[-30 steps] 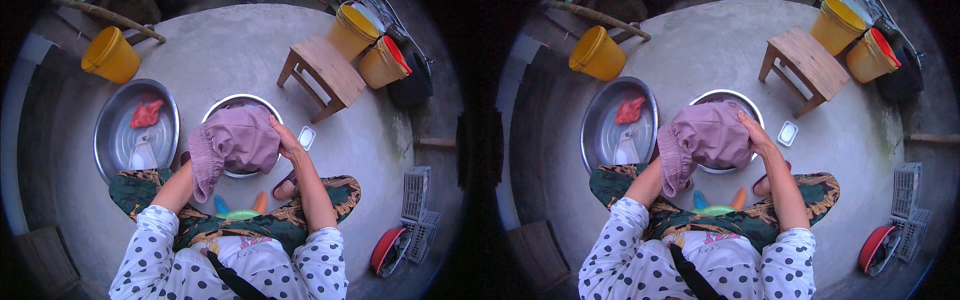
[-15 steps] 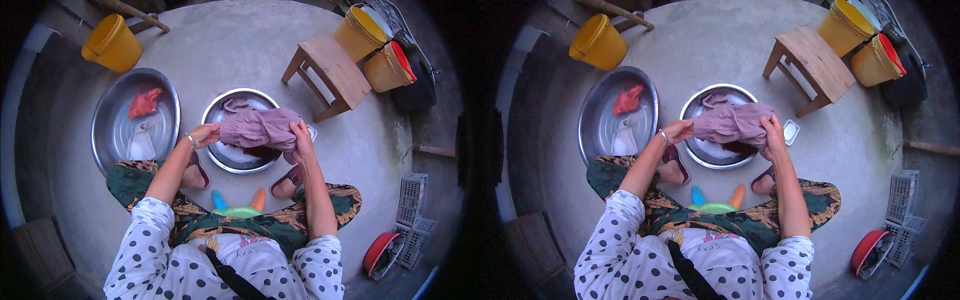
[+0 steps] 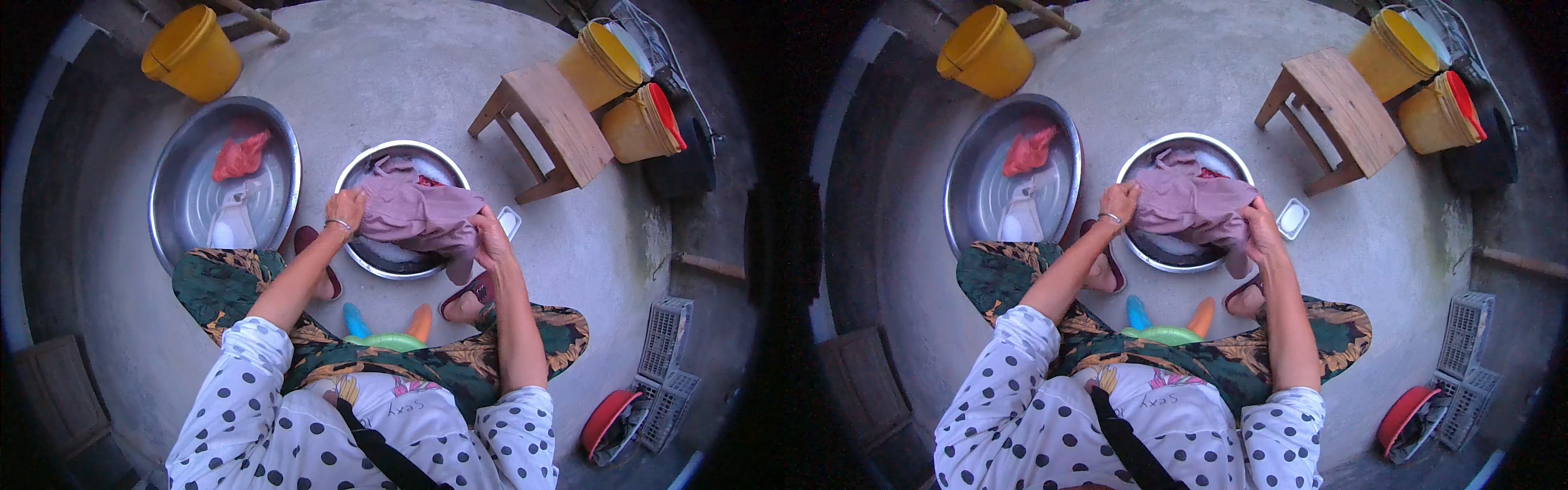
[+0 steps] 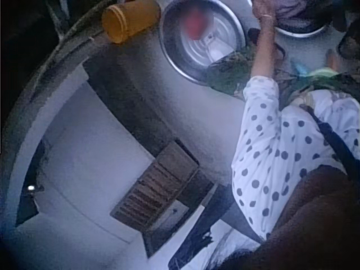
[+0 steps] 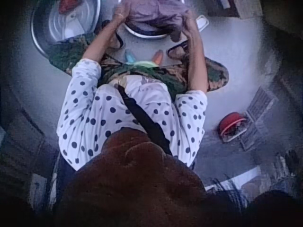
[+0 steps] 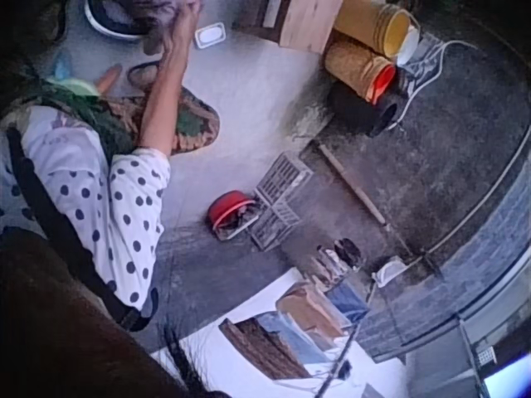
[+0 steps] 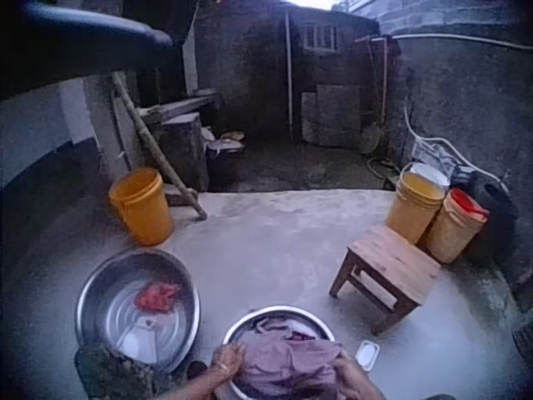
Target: The person sits on a small stool and hand-washes a pink garment in a metal basin. They repeatedly apply soap with a bar, scrub the fabric, and rinse it in the water. The person handles the garment one at a time, focusing on different sections throughout the process.
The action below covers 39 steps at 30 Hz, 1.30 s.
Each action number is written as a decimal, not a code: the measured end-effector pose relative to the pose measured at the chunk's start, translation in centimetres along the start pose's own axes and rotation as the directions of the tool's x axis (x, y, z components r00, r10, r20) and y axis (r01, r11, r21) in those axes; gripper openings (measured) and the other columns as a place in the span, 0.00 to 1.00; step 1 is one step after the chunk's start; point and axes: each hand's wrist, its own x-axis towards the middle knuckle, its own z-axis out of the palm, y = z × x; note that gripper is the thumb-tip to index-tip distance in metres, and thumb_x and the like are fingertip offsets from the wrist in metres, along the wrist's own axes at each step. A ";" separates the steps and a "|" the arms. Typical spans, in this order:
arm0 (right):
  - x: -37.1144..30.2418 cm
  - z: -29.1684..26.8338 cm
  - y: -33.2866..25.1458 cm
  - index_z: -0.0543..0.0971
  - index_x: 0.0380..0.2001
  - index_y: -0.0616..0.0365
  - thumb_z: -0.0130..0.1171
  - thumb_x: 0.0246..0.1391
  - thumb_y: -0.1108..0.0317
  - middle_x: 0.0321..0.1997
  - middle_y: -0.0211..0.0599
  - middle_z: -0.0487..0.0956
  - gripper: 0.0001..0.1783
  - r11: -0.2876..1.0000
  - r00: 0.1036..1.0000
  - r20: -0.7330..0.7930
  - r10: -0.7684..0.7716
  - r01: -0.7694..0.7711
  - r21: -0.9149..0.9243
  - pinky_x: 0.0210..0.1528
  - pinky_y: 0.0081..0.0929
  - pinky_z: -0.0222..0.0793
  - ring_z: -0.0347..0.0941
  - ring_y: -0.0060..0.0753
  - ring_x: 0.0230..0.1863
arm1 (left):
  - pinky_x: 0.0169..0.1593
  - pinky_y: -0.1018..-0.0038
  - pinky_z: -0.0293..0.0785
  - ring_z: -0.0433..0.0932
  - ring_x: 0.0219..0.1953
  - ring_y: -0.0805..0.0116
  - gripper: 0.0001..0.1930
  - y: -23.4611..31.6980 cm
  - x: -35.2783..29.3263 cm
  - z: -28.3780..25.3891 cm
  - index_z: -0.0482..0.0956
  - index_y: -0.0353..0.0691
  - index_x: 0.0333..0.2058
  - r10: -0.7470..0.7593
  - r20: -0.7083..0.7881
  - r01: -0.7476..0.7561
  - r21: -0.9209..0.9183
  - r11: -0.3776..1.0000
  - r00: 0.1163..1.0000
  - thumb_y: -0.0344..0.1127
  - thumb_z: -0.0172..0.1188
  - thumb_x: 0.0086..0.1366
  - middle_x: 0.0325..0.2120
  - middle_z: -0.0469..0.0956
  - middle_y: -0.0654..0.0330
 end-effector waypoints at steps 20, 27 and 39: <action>5.8 -4.7 2.3 0.73 0.39 0.61 0.55 0.44 0.72 0.33 0.34 0.72 0.15 0.713 0.742 -0.144 -0.655 0.544 -0.443 0.33 0.18 0.63 0.66 0.22 0.29 | 0.38 0.77 0.70 0.73 0.31 0.73 0.10 8.1 -0.8 -16.1 0.69 0.36 0.37 0.147 0.024 0.004 -0.991 0.134 0.989 0.36 0.49 0.60 0.26 0.74 0.63; 3.8 -4.0 2.8 0.76 0.31 0.52 0.66 0.34 0.64 0.40 0.41 0.70 0.16 0.314 0.759 0.118 -0.640 0.399 -0.862 0.48 0.29 0.60 0.62 0.37 0.48 | 0.34 0.80 0.67 0.68 0.28 0.79 0.29 3.5 -0.5 -13.3 0.59 0.43 0.52 0.005 -0.012 -0.012 -0.843 0.537 1.000 0.34 0.61 0.52 0.24 0.70 0.66; 3.7 -3.5 1.3 0.78 0.21 0.54 0.60 0.34 0.67 0.53 0.48 0.61 0.07 -0.112 0.521 0.288 -0.804 0.342 -0.933 0.47 0.32 0.63 0.64 0.47 0.48 | 0.42 0.67 0.65 0.68 0.37 0.55 0.19 1.0 -0.7 -15.2 0.77 0.43 0.30 0.382 0.177 -0.409 0.152 0.900 0.907 0.38 0.68 0.34 0.31 0.66 0.53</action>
